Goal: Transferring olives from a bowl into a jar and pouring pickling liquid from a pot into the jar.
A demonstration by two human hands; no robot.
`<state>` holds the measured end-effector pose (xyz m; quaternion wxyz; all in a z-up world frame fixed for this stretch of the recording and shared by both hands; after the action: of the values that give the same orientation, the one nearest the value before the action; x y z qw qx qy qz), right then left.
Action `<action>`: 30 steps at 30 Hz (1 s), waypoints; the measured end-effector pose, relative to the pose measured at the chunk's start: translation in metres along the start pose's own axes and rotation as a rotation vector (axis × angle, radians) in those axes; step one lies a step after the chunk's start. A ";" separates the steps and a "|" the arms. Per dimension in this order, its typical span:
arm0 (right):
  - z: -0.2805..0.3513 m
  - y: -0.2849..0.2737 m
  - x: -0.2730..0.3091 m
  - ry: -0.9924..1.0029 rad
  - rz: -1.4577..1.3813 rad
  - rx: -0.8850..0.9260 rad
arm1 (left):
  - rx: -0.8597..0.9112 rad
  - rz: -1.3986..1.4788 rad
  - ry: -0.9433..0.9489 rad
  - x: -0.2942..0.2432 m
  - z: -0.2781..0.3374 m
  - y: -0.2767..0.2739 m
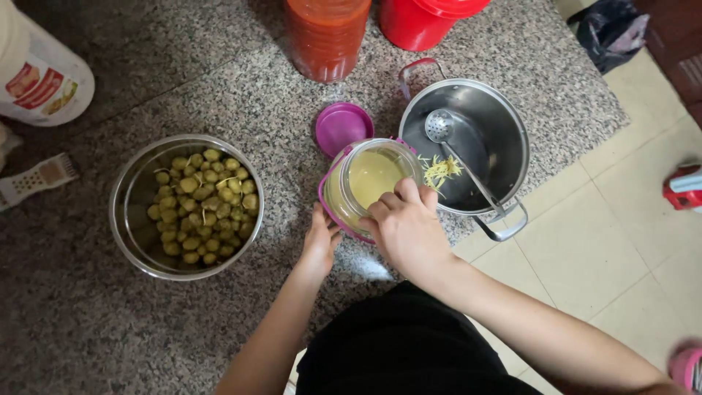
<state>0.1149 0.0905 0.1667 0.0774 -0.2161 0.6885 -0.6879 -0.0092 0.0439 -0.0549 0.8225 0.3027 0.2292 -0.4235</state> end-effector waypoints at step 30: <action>0.026 -0.028 -0.065 0.301 -0.742 -0.216 | -0.382 -0.239 0.119 -0.061 0.133 0.003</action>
<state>0.1892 0.0942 0.1806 -0.3007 -0.3535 0.6358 -0.6167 -0.0238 -0.0130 0.0797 0.7937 0.1367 0.3877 -0.4483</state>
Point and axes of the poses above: each hand's wrist, its own z-axis away from the middle knuckle, its own y-axis out of the palm, x = y × z, the point moved 7 cm from there along -z, towards the middle knuckle, and after that the axes turned 8 degrees about y, right-handed, at the moved point
